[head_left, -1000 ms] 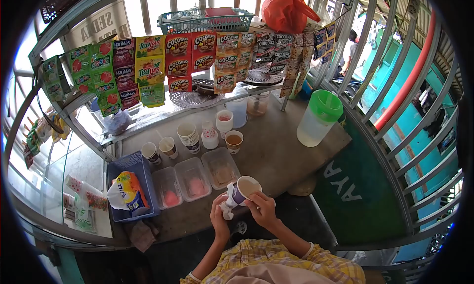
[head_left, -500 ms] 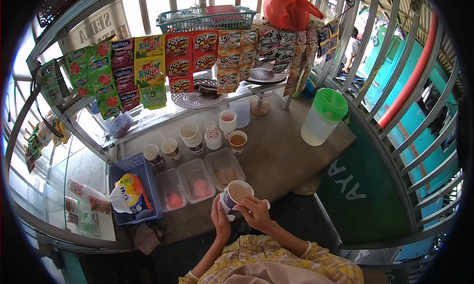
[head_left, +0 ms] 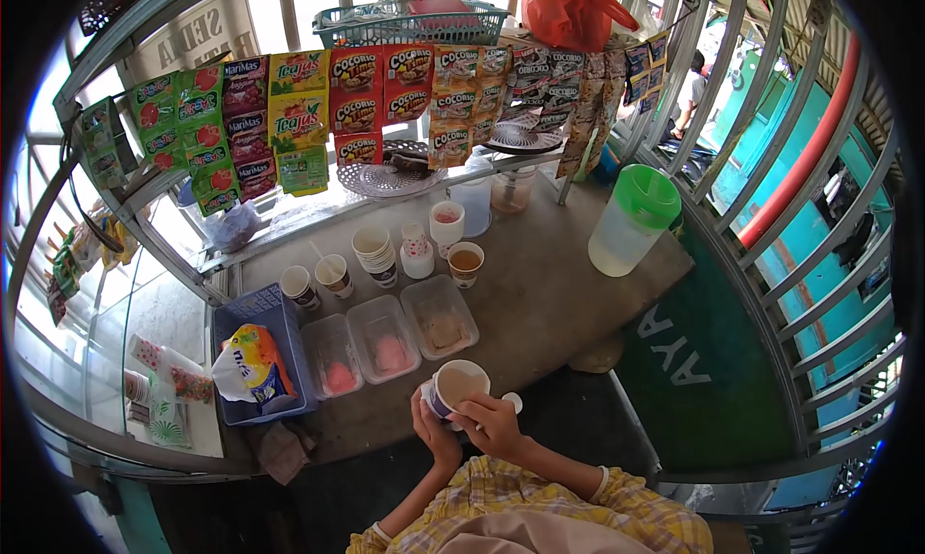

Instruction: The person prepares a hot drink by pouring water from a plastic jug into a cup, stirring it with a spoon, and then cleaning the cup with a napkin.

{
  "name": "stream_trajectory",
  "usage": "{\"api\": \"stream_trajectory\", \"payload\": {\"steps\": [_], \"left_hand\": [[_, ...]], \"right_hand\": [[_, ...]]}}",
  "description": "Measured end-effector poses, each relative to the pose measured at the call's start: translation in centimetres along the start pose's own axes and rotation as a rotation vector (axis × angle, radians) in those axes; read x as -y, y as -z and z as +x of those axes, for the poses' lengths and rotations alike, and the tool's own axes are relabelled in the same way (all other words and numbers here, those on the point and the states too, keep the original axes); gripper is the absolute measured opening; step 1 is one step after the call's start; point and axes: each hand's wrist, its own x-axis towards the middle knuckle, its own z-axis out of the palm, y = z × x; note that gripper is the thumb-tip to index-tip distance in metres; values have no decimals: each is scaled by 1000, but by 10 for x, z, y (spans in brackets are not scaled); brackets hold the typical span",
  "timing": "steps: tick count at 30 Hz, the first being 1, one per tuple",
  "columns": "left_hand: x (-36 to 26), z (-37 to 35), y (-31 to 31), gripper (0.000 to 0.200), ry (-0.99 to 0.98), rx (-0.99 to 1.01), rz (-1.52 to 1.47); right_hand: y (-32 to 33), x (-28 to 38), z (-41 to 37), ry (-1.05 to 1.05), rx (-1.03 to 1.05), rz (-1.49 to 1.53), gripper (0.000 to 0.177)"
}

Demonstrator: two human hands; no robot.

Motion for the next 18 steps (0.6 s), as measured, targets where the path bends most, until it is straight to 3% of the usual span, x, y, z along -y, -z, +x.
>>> {"api": "stream_trajectory", "payload": {"steps": [5,8,11,14,18], "left_hand": [[-2,5,-3,43,12,78,-40],[0,6,3,47,302,69,-218],[6,6,10,51,382,109,-84],[25,13,29,56,529,312,-5],[-8,10,17,57,697,326,-216]], "right_hand": [[2,-5,-3,16,-8,-26,12],[6,-6,-2,5,-10,-37,11],[10,-8,-3,17,-4,-53,11],[13,-6,-2,1,3,-49,11],[14,-6,-1,30,32,-50,11]]}}
